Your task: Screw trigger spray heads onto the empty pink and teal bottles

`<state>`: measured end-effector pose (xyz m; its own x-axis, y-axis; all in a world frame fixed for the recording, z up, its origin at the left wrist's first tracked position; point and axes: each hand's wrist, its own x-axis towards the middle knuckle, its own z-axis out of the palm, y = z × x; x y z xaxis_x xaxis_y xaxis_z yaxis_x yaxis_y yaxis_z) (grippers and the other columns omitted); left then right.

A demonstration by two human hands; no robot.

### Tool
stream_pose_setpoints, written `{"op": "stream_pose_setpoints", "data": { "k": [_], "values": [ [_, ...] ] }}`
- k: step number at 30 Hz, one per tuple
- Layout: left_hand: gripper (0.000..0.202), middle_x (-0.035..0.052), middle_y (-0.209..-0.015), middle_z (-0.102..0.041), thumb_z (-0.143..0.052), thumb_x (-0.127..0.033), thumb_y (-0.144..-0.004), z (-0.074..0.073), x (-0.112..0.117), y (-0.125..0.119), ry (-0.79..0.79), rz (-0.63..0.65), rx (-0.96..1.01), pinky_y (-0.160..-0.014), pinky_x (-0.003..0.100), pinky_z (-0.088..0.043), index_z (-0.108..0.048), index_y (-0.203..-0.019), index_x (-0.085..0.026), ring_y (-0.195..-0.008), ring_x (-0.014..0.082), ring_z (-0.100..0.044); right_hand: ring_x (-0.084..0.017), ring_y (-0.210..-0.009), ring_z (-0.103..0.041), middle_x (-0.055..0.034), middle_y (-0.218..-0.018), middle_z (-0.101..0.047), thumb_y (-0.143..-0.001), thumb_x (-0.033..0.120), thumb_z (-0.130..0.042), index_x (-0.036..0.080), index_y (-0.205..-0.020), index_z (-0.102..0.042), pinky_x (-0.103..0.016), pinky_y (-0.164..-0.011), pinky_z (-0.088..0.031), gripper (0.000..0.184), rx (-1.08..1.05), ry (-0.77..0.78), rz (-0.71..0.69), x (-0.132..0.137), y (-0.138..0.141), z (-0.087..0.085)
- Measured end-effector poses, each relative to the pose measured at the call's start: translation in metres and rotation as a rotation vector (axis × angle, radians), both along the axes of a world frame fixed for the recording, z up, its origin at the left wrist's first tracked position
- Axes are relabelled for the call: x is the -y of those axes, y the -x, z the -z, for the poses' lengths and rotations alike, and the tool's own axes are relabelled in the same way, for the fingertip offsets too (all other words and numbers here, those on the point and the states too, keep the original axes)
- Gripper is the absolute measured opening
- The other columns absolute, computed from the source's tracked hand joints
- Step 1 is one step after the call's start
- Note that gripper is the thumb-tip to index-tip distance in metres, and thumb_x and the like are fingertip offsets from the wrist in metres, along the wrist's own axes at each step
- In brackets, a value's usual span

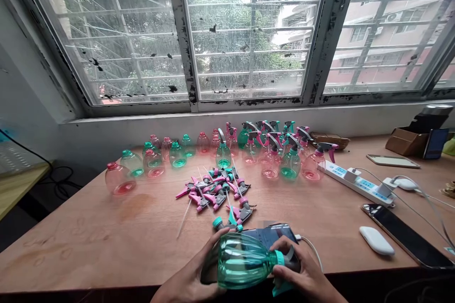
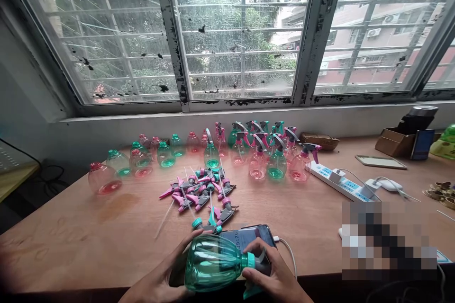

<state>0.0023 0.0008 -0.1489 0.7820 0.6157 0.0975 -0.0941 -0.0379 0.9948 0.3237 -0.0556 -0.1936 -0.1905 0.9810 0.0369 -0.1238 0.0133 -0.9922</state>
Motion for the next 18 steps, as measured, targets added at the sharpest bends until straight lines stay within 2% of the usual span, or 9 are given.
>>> {"op": "stream_pose_setpoints", "data": {
  "k": [1, 3, 5, 6, 9, 12, 15, 18],
  "values": [
    [0.092, 0.0103, -0.184, -0.035, -0.084, -0.041, -0.097, 0.003, 0.000, 0.001, -0.004, -0.008, 0.001, -0.137, 0.063, -0.028, -0.032, -0.173, -0.044, -0.170, 0.0390, -0.032, -0.021, -0.066, -0.079, -0.0003, -0.083, -0.075, -0.085, 0.062, -0.093, 0.022, -0.109, -0.070, -0.031, -0.062, -0.064, 0.052, 0.008, -0.004, 0.001, 0.000, 0.000, 0.001],
    [0.107, 0.0086, -0.186, -0.030, -0.090, -0.046, -0.091, 0.008, -0.001, 0.004, -0.013, -0.024, -0.013, -0.138, 0.063, -0.024, -0.024, -0.175, -0.047, -0.172, 0.0395, -0.028, -0.022, -0.066, -0.080, -0.0005, -0.080, -0.076, -0.087, 0.062, -0.091, 0.021, -0.110, -0.070, -0.032, -0.063, -0.064, 0.052, 0.020, -0.011, -0.002, 0.000, -0.001, 0.001],
    [0.124, 0.0086, -0.187, -0.027, -0.098, -0.055, -0.078, 0.008, -0.003, 0.006, -0.006, -0.027, -0.036, -0.139, 0.063, -0.020, -0.023, -0.176, -0.044, -0.172, 0.0423, -0.024, -0.022, -0.065, -0.079, 0.0000, -0.077, -0.076, -0.087, 0.062, -0.090, 0.021, -0.110, -0.069, -0.032, -0.064, -0.063, 0.051, 0.021, -0.013, -0.009, 0.000, -0.001, 0.000],
    [0.125, 0.0095, -0.187, -0.028, -0.099, -0.059, -0.075, 0.006, -0.003, 0.007, 0.002, -0.022, -0.050, -0.139, 0.063, -0.020, -0.027, -0.176, -0.041, -0.172, 0.0436, -0.025, -0.022, -0.065, -0.079, 0.0006, -0.076, -0.076, -0.087, 0.061, -0.091, 0.021, -0.109, -0.069, -0.031, -0.064, -0.062, 0.051, 0.022, -0.017, -0.010, 0.000, -0.001, 0.000],
    [0.111, 0.0137, -0.182, -0.038, -0.097, -0.057, -0.079, -0.003, -0.004, 0.006, 0.019, 0.008, -0.094, -0.138, 0.063, -0.025, -0.041, -0.172, -0.033, -0.168, 0.0455, -0.034, -0.020, -0.063, -0.077, 0.0017, -0.074, -0.074, -0.086, 0.059, -0.092, 0.021, -0.107, -0.070, -0.028, -0.062, -0.061, 0.049, 0.032, -0.027, -0.019, 0.000, -0.002, -0.003],
    [0.107, 0.0126, -0.184, -0.033, -0.094, -0.046, -0.085, -0.005, -0.003, 0.004, -0.005, 0.029, -0.061, -0.135, 0.065, -0.031, -0.036, -0.174, -0.036, -0.169, 0.0443, -0.034, -0.021, -0.063, -0.078, 0.0009, -0.073, -0.075, -0.086, 0.060, -0.092, 0.021, -0.107, -0.071, -0.029, -0.062, -0.061, 0.049, 0.049, -0.017, -0.031, 0.000, -0.002, -0.004],
    [0.101, 0.0092, -0.188, -0.024, -0.087, -0.046, -0.093, 0.000, -0.002, 0.005, -0.042, 0.011, -0.049, -0.138, 0.064, -0.023, -0.030, -0.175, -0.040, -0.172, 0.0409, -0.025, -0.022, -0.063, -0.079, 0.0007, -0.073, -0.076, -0.085, 0.061, -0.092, 0.021, -0.107, -0.071, -0.030, -0.062, -0.062, 0.050, 0.054, 0.001, -0.034, 0.000, -0.002, -0.004],
    [0.113, 0.0087, -0.188, -0.023, -0.095, -0.053, -0.083, 0.001, -0.002, 0.006, -0.020, -0.013, -0.062, -0.139, 0.064, -0.019, -0.030, -0.175, -0.040, -0.173, 0.0421, -0.020, -0.022, -0.063, -0.080, 0.0008, -0.073, -0.076, -0.085, 0.061, -0.092, 0.022, -0.107, -0.071, -0.029, -0.062, -0.062, 0.050, 0.069, -0.001, -0.024, 0.001, -0.002, -0.004]
  ]
}}
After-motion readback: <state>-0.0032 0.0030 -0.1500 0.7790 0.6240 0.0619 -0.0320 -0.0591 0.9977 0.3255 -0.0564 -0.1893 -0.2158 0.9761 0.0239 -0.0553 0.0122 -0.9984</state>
